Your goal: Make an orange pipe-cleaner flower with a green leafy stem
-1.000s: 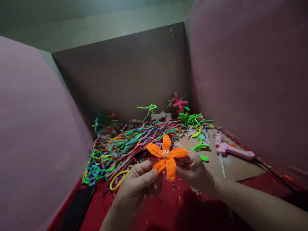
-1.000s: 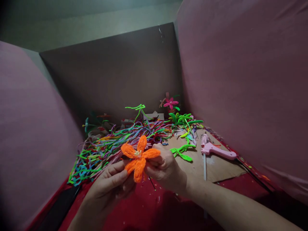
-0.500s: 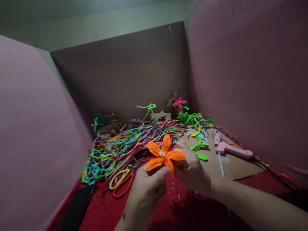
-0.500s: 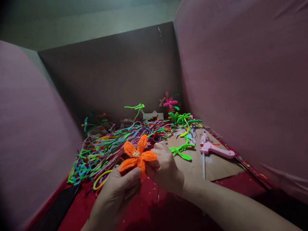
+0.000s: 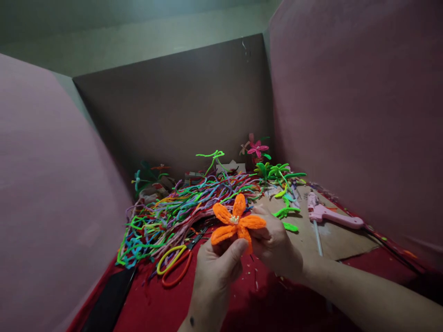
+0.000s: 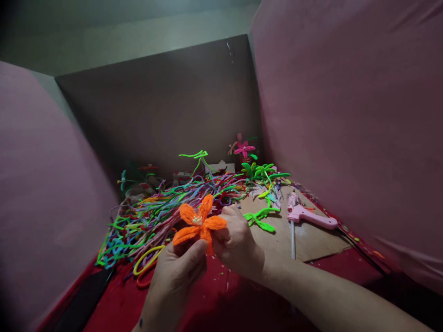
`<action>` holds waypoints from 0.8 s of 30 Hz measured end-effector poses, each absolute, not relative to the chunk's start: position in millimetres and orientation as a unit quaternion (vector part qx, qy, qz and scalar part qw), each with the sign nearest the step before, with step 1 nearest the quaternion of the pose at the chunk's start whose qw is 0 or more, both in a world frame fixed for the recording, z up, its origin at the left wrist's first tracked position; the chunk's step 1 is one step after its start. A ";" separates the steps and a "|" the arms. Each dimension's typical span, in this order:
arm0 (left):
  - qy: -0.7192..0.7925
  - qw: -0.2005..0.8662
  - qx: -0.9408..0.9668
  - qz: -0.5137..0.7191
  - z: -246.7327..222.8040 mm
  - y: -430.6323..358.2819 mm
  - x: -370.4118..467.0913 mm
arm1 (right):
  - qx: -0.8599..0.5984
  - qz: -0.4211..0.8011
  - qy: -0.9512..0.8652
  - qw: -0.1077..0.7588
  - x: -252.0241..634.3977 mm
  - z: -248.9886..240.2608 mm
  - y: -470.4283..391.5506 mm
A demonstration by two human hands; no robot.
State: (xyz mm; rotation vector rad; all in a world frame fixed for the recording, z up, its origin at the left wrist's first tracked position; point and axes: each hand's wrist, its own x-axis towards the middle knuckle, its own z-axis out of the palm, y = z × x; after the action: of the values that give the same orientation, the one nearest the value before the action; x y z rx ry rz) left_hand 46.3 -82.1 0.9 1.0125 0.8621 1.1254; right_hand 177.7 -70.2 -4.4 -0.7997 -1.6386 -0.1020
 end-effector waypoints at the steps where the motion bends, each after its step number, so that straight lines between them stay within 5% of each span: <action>1: 0.376 0.644 0.449 0.492 -0.1 -81.4 44.5 | -0.346 -0.034 -0.708 0.614 177.6 -5.4 -69.8; 6: 0.343 0.608 0.506 0.507 2.8 -77.1 30.3 | -0.335 0.238 -0.650 0.639 176.3 -6.5 -67.0; 11: 0.406 0.416 0.630 0.515 4.3 -76.4 32.6 | -0.238 0.505 -0.499 0.664 173.9 -0.5 -61.7; 20: 0.455 -0.062 0.794 0.399 -18.7 -67.8 53.7 | -0.264 0.516 -0.459 0.673 170.0 -2.9 -63.2; 24: 0.436 -0.014 0.794 0.423 -18.3 -60.3 50.6 | -0.276 0.501 -0.462 0.678 166.9 -5.5 -60.9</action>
State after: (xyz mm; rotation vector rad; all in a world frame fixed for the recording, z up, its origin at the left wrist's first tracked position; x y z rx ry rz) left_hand 50.6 -60.3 -18.3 2.5157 1.3825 1.3421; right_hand 166.9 -60.9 -5.5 -0.6201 -1.0370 1.1267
